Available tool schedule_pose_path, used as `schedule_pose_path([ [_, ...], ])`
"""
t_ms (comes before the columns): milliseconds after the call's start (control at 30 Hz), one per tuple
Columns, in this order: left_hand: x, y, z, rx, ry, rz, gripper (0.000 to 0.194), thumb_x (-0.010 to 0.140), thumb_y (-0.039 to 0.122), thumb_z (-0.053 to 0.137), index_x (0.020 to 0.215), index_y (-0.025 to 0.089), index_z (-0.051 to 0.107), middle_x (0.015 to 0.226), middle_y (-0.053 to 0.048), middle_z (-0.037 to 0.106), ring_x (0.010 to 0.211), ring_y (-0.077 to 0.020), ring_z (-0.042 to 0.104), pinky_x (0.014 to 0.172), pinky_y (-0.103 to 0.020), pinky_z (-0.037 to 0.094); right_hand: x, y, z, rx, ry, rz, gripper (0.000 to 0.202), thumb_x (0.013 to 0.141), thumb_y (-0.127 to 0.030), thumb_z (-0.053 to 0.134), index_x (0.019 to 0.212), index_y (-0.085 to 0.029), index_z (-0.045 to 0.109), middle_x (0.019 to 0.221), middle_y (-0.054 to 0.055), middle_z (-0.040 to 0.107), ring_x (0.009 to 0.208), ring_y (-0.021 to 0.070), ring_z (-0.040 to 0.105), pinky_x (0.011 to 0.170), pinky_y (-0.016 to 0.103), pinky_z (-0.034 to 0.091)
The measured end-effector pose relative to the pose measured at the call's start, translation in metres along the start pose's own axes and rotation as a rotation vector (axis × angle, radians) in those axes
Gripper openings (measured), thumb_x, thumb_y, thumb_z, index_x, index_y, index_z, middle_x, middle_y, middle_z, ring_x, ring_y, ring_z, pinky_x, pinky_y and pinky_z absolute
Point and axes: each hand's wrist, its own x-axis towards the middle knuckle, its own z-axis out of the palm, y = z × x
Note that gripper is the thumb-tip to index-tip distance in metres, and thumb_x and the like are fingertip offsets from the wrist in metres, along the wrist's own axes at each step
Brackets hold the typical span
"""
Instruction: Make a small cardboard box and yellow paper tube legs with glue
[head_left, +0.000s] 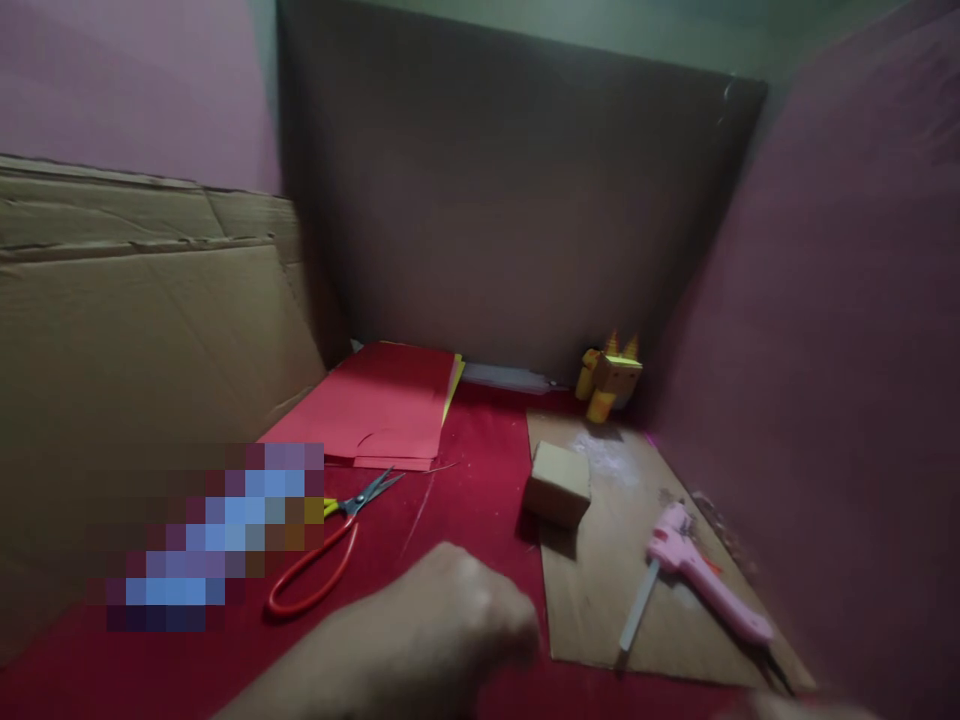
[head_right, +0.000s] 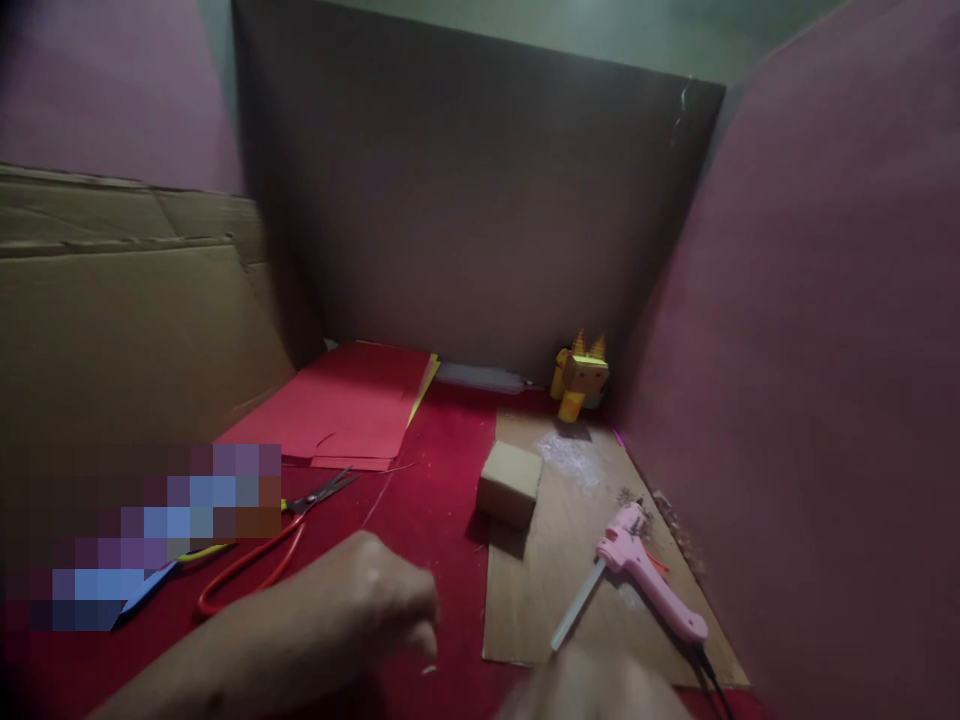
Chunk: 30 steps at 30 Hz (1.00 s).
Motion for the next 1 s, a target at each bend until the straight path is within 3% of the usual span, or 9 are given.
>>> schedule_pose_path([
  [100, 0.006, -0.022, -0.006, -0.046, 0.054, -0.172, 0.019, 0.085, 0.023, 0.061, 0.068, 0.016, 0.065, 0.059, 0.001, 0.065, 0.051, -0.0077, 0.053, 0.049, -0.019, 0.033, 0.012, -0.018, 0.007, 0.035, -0.015, -0.045, 0.021, 0.069, -0.062, 0.059, 0.073, -0.044, 0.07, 0.065, 0.006, 0.072, 0.073, 0.0252, 0.07, 0.058, 0.039, 0.052],
  [167, 0.01, -0.034, -0.011, -0.087, 0.042, -0.245, 0.024, 0.087, 0.031, 0.059, 0.069, 0.015, 0.065, 0.057, 0.001, 0.063, 0.049, -0.0072, 0.047, 0.048, -0.019, 0.031, 0.034, -0.027, 0.005, 0.065, 0.073, -0.087, 0.018, 0.078, -0.048, 0.062, 0.076, -0.033, 0.072, 0.07, 0.006, 0.073, 0.066, 0.0224, 0.069, 0.064, 0.039, 0.054],
  [300, 0.016, -0.05, -0.012, -0.07, 0.113, -0.329, 0.017, 0.083, 0.03, 0.06, 0.072, 0.017, 0.065, 0.065, -0.001, 0.065, 0.058, -0.0113, 0.053, 0.056, -0.022, 0.034, 0.103, -0.033, -0.009, -0.112, 0.323, -0.162, 0.01, 0.078, -0.022, 0.067, 0.085, -0.018, 0.075, 0.08, 0.006, 0.076, 0.063, 0.0165, 0.07, 0.068, 0.032, 0.057],
  [400, 0.017, -0.056, -0.006, -0.128, 0.091, -0.36, 0.01, 0.079, 0.022, 0.058, 0.073, 0.018, 0.065, 0.063, 0.0, 0.065, 0.058, -0.012, 0.057, 0.056, -0.021, 0.037, 0.161, -0.024, -0.019, -0.413, 0.407, 0.001, 0.024, 0.085, -0.015, 0.056, 0.105, -0.012, 0.069, 0.088, 0.01, 0.076, 0.07, 0.0152, 0.071, 0.071, 0.029, 0.058],
  [467, 0.014, -0.058, -0.003, -0.177, 0.055, -0.362, 0.01, 0.076, 0.014, 0.055, 0.074, 0.017, 0.064, 0.06, 0.001, 0.064, 0.056, -0.0111, 0.058, 0.053, -0.019, 0.039, 0.196, -0.013, -0.021, -0.698, 0.345, 0.159, 0.027, 0.091, -0.014, 0.048, 0.109, -0.008, 0.067, 0.09, 0.012, 0.075, 0.066, 0.0139, 0.071, 0.066, 0.026, 0.057],
  [567, 0.006, -0.055, -0.001, -0.236, -0.009, -0.336, 0.024, 0.07, 0.001, 0.046, 0.08, 0.015, 0.063, 0.061, 0.002, 0.064, 0.054, -0.0092, 0.059, 0.051, -0.017, 0.041, 0.236, 0.011, -0.018, -0.879, 0.244, 0.264, 0.015, 0.086, -0.015, 0.058, 0.086, -0.007, 0.071, 0.078, 0.011, 0.073, 0.068, 0.0192, 0.07, 0.065, 0.031, 0.056],
  [733, -0.009, -0.046, -0.002, -0.228, -0.117, -0.184, 0.047, 0.064, -0.006, 0.049, 0.102, 0.017, 0.063, 0.09, -0.003, 0.071, 0.077, -0.0122, 0.064, 0.062, -0.017, 0.045, 0.276, 0.051, -0.003, -1.133, 0.117, 0.314, 0.028, 0.09, -0.031, 0.058, 0.115, -0.018, 0.058, 0.118, 0.007, 0.06, 0.101, 0.0213, 0.062, 0.084, 0.04, 0.053],
  [833, -0.013, -0.045, -0.003, -0.111, -0.139, -0.155, 0.031, 0.073, 0.001, 0.055, 0.094, 0.02, 0.068, 0.086, 0.0, 0.071, 0.074, -0.0116, 0.064, 0.061, -0.017, 0.043, 0.288, 0.07, 0.002, -1.225, 0.128, 0.321, 0.032, 0.091, -0.032, 0.057, 0.12, -0.018, 0.055, 0.122, 0.009, 0.058, 0.103, 0.0221, 0.06, 0.085, 0.043, 0.052],
  [1000, -0.009, -0.054, -0.012, -0.009, -0.117, -0.269, 0.013, 0.082, 0.018, 0.058, 0.078, 0.019, 0.069, 0.066, 0.001, 0.069, 0.057, -0.0121, 0.061, 0.052, -0.02, 0.039, 0.297, 0.089, 0.004, -1.262, 0.12, 0.327, 0.033, 0.09, -0.032, 0.058, 0.119, -0.016, 0.056, 0.121, 0.01, 0.058, 0.102, 0.0223, 0.061, 0.085, 0.043, 0.052],
])
